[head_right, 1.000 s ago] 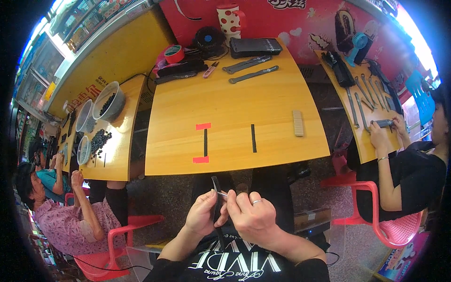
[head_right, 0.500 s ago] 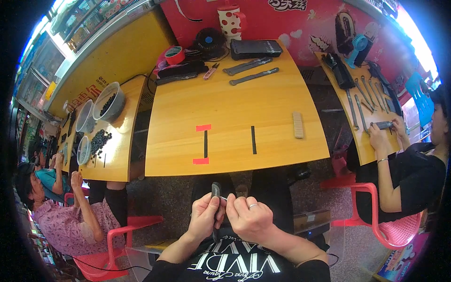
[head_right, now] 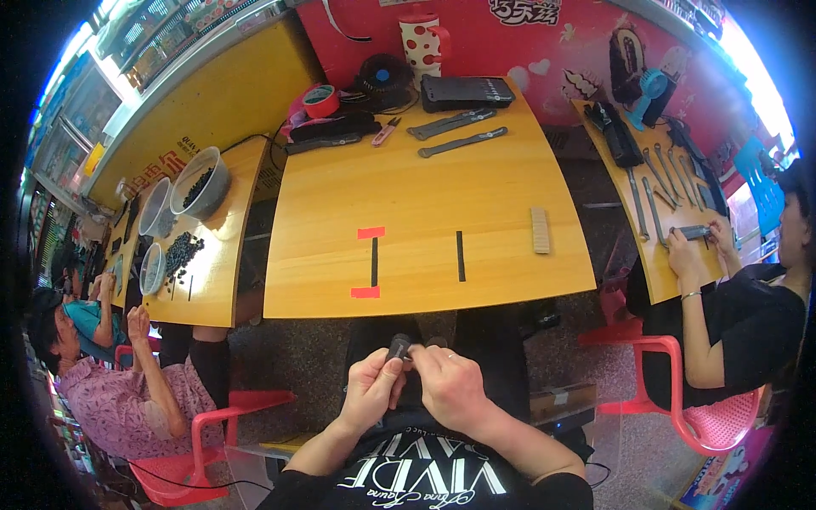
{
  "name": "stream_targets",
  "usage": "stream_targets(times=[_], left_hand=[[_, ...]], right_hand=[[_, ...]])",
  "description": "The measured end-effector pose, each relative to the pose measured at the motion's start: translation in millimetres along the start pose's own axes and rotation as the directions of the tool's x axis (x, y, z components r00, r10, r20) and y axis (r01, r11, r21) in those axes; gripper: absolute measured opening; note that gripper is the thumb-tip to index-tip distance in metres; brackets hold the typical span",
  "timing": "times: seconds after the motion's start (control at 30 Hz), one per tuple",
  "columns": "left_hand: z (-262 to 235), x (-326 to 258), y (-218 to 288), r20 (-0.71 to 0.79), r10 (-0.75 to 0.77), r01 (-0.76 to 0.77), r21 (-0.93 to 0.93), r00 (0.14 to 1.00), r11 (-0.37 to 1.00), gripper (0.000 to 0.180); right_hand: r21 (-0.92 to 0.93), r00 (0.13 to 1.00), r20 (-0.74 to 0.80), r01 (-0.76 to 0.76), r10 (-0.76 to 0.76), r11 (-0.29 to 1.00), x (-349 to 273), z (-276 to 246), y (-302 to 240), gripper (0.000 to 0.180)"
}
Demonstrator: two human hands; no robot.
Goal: Assembling plastic or rubber straps by manually attaching small components and fasteners.
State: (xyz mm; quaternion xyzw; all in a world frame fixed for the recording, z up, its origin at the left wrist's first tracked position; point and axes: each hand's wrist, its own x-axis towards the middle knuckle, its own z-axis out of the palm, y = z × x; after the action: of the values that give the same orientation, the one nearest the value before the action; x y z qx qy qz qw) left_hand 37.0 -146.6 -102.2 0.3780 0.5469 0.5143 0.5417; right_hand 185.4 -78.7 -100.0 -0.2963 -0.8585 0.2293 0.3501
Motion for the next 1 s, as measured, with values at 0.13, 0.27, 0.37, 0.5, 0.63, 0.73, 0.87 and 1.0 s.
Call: stream_targets(times=[0.13,0.27,0.37,0.5,0.63,0.73,0.87,1.0], left_hand=[[-3.9,0.8,1.0,-0.022,0.075,-0.070,0.166,0.997,0.984,0.022],[-3.9,-0.9,3.0,0.037,0.178,-0.176,0.431,0.983,0.885,0.021],[-0.1,-7.0,2.2,0.082,0.203,-0.218,0.462,0.976,0.859,0.019],[7.6,-8.2,-4.0,0.125,0.276,-0.303,0.358,0.953,0.883,0.018],[7.6,-8.8,2.5,0.153,0.227,-0.272,0.440,0.962,0.856,0.015],[2.6,-14.5,20.9,0.255,0.194,-0.294,0.453,0.947,0.842,0.012],[-25.9,-22.3,14.2,0.233,0.166,-0.270,0.550,0.958,0.791,0.010],[-63.5,-33.4,9.4,-0.036,-0.046,0.057,0.409,0.998,0.911,0.022]], right_hand=[[0.621,0.822,0.424,-0.569,0.380,0.538,1.3,-14.0,-0.9,0.051],[0.741,0.717,0.518,-0.649,0.467,0.174,2.3,-17.7,-5.9,0.061],[0.796,0.713,0.519,-0.604,0.471,0.037,-5.2,-16.0,-8.9,0.061],[0.822,0.713,0.477,-0.568,0.514,0.025,0.2,-16.8,-16.3,0.062],[0.800,0.725,0.423,-0.581,0.543,0.152,-8.5,-12.1,-12.8,0.063],[0.824,0.709,0.454,-0.565,0.540,0.048,-20.0,-15.1,-17.5,0.064],[0.784,0.639,0.559,-0.616,0.528,-0.084,-45.3,-26.5,0.6,0.060],[0.966,0.761,-0.143,-0.031,0.632,0.257,-22.5,-98.1,27.8,0.038]])
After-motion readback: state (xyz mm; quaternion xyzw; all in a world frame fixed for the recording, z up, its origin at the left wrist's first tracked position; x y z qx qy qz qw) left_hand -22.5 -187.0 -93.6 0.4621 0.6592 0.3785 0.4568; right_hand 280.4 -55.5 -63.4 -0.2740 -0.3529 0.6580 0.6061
